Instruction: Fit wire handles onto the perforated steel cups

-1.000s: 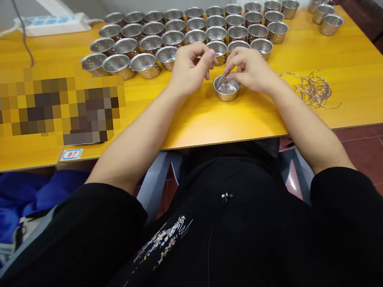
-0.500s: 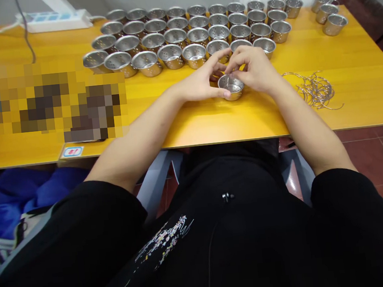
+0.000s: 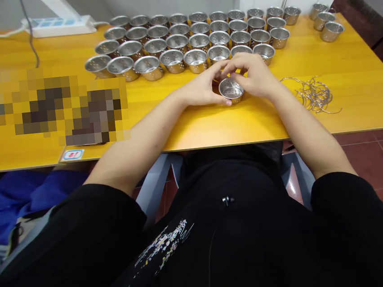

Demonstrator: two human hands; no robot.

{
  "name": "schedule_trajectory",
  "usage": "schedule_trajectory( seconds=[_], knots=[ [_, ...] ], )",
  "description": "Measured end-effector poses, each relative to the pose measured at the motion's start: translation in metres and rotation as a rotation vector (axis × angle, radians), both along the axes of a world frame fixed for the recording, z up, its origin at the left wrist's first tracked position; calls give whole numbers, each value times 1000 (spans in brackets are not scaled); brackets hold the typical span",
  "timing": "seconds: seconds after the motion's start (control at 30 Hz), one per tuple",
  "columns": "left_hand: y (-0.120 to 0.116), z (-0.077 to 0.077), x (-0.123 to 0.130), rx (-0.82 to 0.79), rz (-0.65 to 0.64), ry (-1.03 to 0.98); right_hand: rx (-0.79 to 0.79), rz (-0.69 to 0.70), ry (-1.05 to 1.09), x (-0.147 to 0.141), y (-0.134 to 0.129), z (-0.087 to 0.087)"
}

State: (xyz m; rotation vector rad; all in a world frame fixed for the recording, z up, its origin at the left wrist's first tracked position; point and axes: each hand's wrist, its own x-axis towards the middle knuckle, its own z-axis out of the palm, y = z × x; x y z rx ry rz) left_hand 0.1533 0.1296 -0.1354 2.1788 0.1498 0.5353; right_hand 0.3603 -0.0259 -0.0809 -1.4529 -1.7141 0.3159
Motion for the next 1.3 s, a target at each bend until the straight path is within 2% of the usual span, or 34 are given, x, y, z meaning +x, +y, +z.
schedule_trajectory(
  seconds=[0.13, 0.4, 0.63, 0.9, 1.13, 1.2, 1.3],
  knots=[
    [5, -9, 3, 61, 81, -10, 33, -37, 17, 1, 0, -2],
    [-7, -5, 1, 64, 128, -51, -28, -34, -10, 0, -1, -6],
    [-1, -13, 8, 79, 191, -91, -30, -73, -19, 3, 2, -10],
    [-3, -13, 8, 96, 193, -84, -30, -73, -29, 10, 7, -15],
    [-9, -13, 11, 53, 194, -94, -20, -32, -35, 2, 2, -10],
    [-11, -12, 10, 37, 173, -53, 12, -63, -52, 0, 1, -10],
    [-12, -10, 7, 56, 227, -55, -18, -55, -97, 3, 4, -13]
  ],
)
